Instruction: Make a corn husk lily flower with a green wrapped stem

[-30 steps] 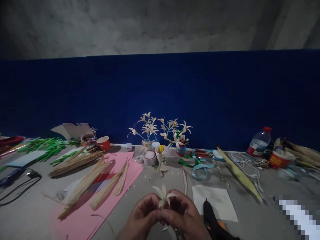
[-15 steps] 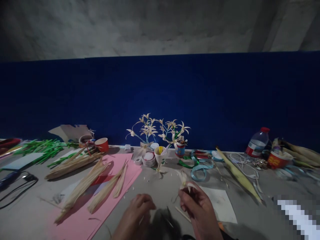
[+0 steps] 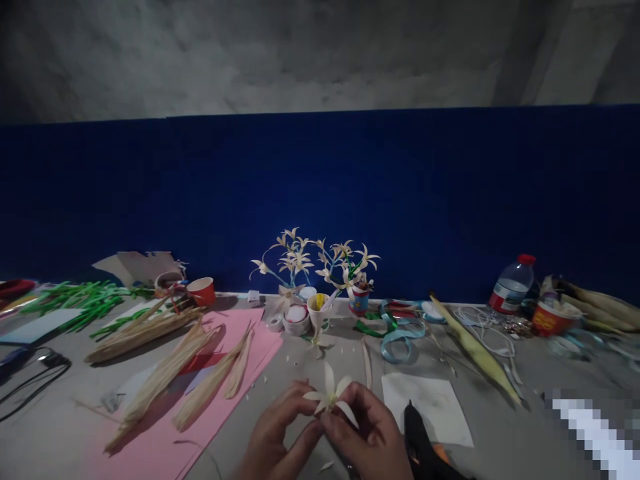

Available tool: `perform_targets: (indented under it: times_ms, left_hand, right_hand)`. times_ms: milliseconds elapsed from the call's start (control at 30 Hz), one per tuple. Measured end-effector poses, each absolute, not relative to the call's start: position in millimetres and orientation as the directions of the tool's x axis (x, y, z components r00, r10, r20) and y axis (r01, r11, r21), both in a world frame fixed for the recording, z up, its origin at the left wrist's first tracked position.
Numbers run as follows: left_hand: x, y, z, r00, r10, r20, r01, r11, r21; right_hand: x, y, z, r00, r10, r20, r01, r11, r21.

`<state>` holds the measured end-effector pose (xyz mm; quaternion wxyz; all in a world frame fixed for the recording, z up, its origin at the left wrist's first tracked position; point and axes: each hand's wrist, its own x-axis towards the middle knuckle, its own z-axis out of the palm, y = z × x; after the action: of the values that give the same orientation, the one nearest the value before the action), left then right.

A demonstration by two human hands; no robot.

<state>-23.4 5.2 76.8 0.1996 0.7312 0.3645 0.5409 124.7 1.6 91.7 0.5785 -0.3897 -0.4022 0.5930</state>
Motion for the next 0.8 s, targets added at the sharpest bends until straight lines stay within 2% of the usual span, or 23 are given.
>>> perform_targets:
  times_ms: [100, 200, 333, 433, 533, 633, 733, 800]
  left_hand:
    - [-20.9, 1.3, 72.5, 0.033, 0.81, 0.585, 0.242, -0.574, 0.782]
    - [-16.5, -0.9, 72.2, -0.019, 0.872, 0.489, 0.132, -0.482, 0.866]
    - [-16.4, 1.1, 75.0, -0.006, 0.901, 0.434, 0.075, -0.432, 0.899]
    - [-19.9, 3.2, 75.2, 0.101, 0.9, 0.425, 0.034, -0.43, 0.902]
    - [-19.9, 3.6, 71.2, 0.057, 0.931, 0.36, -0.06, -0.356, 0.932]
    - [-16.3, 2.9, 66.9, 0.006, 0.98, 0.2, -0.216, -0.195, 0.957]
    - [-15.2, 2.8, 68.3, 0.038, 0.994, 0.1, -0.324, -0.082, 0.942]
    - [-17.3, 3.4, 71.8, 0.031, 0.997, 0.066, -0.345, -0.052, 0.937]
  right_hand:
    - [121.1, -1.9, 98.6, -0.012, 0.999, -0.029, -0.392, -0.032, -0.92]
    - [120.3, -2.6, 101.2, -0.014, 1.0, 0.001, -0.38, -0.005, -0.925]
    - [127.0, 2.3, 92.2, -0.106, 0.989, 0.1, -0.296, 0.065, -0.953]
    - [127.3, 3.9, 83.7, -0.108, 0.98, 0.168, -0.27, 0.134, -0.953]
    - [119.7, 3.0, 78.8, -0.03, 0.99, 0.137, -0.272, 0.124, -0.954]
    - [117.9, 3.6, 76.4, -0.065, 0.993, 0.1, -0.219, 0.083, -0.972]
    - [142.5, 6.1, 71.8, -0.072, 0.989, 0.133, -0.034, 0.131, -0.991]
    - [177.6, 6.9, 64.8, -0.051, 0.983, 0.176, 0.243, 0.183, -0.953]
